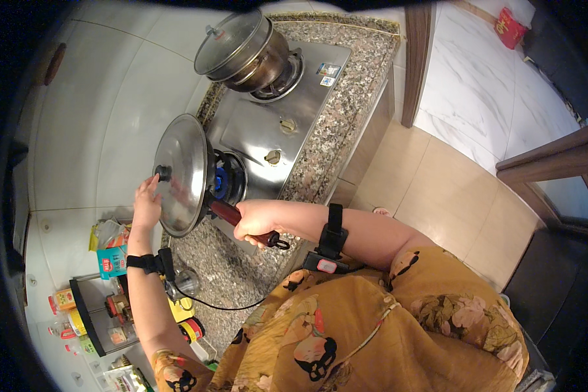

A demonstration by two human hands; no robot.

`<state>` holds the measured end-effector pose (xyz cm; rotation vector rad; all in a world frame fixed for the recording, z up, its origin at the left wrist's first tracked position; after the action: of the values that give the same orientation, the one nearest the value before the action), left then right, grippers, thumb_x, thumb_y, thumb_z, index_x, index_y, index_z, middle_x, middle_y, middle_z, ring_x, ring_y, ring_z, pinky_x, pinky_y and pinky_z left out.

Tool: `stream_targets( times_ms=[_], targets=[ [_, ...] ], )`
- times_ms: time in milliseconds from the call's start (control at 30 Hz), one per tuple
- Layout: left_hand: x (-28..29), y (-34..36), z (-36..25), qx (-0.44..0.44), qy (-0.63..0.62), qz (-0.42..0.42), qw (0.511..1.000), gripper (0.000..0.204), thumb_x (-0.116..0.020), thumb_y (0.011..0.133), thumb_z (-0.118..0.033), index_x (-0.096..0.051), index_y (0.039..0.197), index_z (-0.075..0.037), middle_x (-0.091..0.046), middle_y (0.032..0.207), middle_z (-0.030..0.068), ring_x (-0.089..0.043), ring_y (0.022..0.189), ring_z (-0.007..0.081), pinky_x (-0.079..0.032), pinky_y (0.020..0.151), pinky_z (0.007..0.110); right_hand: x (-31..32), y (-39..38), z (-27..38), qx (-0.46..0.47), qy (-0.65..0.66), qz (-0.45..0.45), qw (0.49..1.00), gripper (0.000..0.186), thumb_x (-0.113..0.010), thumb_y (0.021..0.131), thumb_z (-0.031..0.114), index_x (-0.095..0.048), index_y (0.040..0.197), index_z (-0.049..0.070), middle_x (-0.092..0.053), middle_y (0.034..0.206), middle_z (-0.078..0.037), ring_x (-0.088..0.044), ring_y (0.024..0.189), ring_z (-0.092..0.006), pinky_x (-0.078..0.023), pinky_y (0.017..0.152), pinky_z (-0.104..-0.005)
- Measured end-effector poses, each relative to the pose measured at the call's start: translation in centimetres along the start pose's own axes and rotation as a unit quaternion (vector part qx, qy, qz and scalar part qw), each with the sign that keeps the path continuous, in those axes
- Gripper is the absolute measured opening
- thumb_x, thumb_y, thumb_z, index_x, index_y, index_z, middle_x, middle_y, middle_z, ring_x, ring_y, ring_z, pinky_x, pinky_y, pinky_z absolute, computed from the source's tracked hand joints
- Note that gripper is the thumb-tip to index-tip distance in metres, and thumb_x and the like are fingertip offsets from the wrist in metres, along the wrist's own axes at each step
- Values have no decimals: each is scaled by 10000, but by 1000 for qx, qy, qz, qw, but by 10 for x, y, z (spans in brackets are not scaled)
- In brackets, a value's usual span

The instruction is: The person stirs popcorn kernels in a frying pan on a gas stove, then covers the pan with a lid and shakes it periodically. The kernels pop into popcorn, filling the pan. The person removes the lid and sets it aside.

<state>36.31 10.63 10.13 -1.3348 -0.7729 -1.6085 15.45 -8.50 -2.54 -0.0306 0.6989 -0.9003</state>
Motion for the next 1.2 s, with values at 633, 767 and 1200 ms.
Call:
stream_targets(
  times_ms=[633, 767, 1200],
  targets=[
    [0, -6, -2, -9, 4, -5, 1000, 562, -565, 884, -35, -484, 1427, -155, -479, 1442, 45, -401, 1354, 278, -362, 1068, 516, 0, 1, -2, 1, -6, -3, 1000, 338, -601, 814, -20, -436, 1109, 2, -529, 636, -36, -514, 494, -116, -441, 422, -287],
    [-1, -5, -1, -13, 1, -13, 1000, 568, -570, 878, -32, -485, 1426, -154, -485, 1433, 44, -408, 1348, 279, -367, 1062, 517, -1, -2, 0, -2, -10, -4, 1000, 366, -601, 814, -18, -436, 1140, -7, -527, 631, -34, -508, 488, -113, -435, 418, -286],
    [1, -9, -10, -8, -7, -8, 1000, 550, -566, 879, -23, -500, 1413, -140, -477, 1436, 45, -412, 1342, 277, -367, 1068, 500, 1, 0, -5, 6, -12, -6, 1000, 321, -611, 809, -8, -438, 1079, 8, -530, 635, -42, -506, 478, -115, -428, 406, -283]
  ],
)
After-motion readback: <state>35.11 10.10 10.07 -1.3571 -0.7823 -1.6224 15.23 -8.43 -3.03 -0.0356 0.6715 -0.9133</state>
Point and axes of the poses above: each hand's wrist, its own y-axis towards the middle knuckle, its own x-axis out of the back of the hand, z = x × y, the point moved 7 cm from there along y, towards the middle knuckle
